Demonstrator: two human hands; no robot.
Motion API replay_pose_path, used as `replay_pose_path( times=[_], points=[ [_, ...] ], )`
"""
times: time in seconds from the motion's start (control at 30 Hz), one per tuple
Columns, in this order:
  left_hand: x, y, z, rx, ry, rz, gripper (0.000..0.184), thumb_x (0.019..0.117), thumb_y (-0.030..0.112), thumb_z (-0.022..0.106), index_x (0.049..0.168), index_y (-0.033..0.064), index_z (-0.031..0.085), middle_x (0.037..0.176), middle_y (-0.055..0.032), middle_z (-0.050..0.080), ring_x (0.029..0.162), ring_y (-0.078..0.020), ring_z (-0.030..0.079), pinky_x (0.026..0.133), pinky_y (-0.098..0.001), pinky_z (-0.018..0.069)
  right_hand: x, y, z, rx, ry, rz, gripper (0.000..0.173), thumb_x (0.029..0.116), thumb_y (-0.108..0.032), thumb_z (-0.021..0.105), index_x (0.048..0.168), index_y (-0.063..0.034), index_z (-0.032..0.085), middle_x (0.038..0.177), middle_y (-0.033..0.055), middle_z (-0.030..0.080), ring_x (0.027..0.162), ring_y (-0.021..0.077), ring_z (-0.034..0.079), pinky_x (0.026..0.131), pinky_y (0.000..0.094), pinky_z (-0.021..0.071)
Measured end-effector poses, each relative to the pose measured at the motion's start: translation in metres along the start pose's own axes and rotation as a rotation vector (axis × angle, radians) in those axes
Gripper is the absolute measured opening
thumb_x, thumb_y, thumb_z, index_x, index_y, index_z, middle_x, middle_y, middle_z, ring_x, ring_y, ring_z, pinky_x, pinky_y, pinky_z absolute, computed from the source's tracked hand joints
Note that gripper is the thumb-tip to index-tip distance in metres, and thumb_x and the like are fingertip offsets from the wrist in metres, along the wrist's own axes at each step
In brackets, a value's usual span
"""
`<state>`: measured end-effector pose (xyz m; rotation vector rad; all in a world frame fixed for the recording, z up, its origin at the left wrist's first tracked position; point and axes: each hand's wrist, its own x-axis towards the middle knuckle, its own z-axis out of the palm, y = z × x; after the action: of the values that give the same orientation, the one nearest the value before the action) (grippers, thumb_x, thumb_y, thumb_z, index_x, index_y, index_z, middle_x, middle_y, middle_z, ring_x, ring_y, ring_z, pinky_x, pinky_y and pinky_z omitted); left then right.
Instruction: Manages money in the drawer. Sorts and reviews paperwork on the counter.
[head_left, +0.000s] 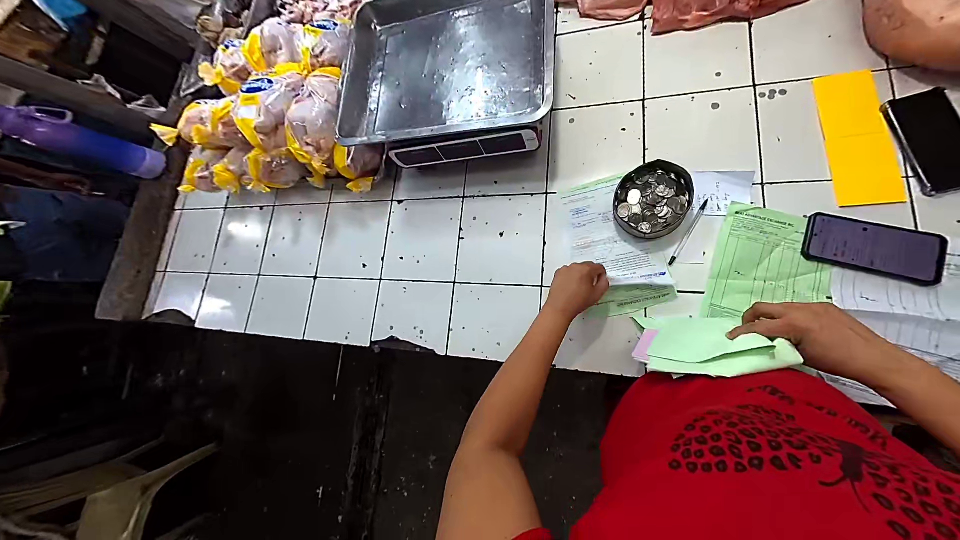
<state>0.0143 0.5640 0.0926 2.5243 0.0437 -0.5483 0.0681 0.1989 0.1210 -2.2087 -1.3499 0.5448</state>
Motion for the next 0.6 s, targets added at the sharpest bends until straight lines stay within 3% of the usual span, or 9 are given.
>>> replay_pose_path(
  times=[0.13,0.3,0.6],
  points=[
    [0.012,-0.006,0.001,-0.111,0.241,-0.048,0.03,0.1079,0.013,0.045,0.119,-0.0055,0.066,0.105,-0.0252,0.071,0.099,-0.0421,0.071,0.088,-0.0607,0.0537,-0.001,-0.001,0.002,-0.008,-0.014,0.015,0.029,0.0846,-0.004,0.07,0.108,-0.0164,0.081,0.104,0.0132,0.075,0.078,0.0374,0.073,0.059,0.059,0.0562],
    [0.019,-0.012,-0.003,-0.163,0.469,0.055,0.026,0.1072,0.009,0.048,0.115,-0.0084,0.065,0.105,-0.0249,0.071,0.097,-0.0397,0.072,0.087,-0.0554,0.0559,0.001,0.001,0.004,-0.018,-0.012,0.012,0.028,0.0858,-0.006,0.07,0.109,-0.0173,0.081,0.104,0.0131,0.075,0.078,0.0375,0.073,0.06,0.0585,0.0559],
    [0.022,-0.014,-0.002,-0.2,0.543,0.108,0.023,0.1056,0.007,0.05,0.111,-0.0069,0.068,0.102,-0.0223,0.073,0.093,-0.0349,0.073,0.085,-0.0504,0.057,0.001,0.001,0.005,-0.005,-0.021,0.026,0.027,0.0868,-0.009,0.068,0.109,-0.0172,0.081,0.104,0.0136,0.075,0.077,0.0369,0.073,0.059,0.0581,0.0558]
  ],
)
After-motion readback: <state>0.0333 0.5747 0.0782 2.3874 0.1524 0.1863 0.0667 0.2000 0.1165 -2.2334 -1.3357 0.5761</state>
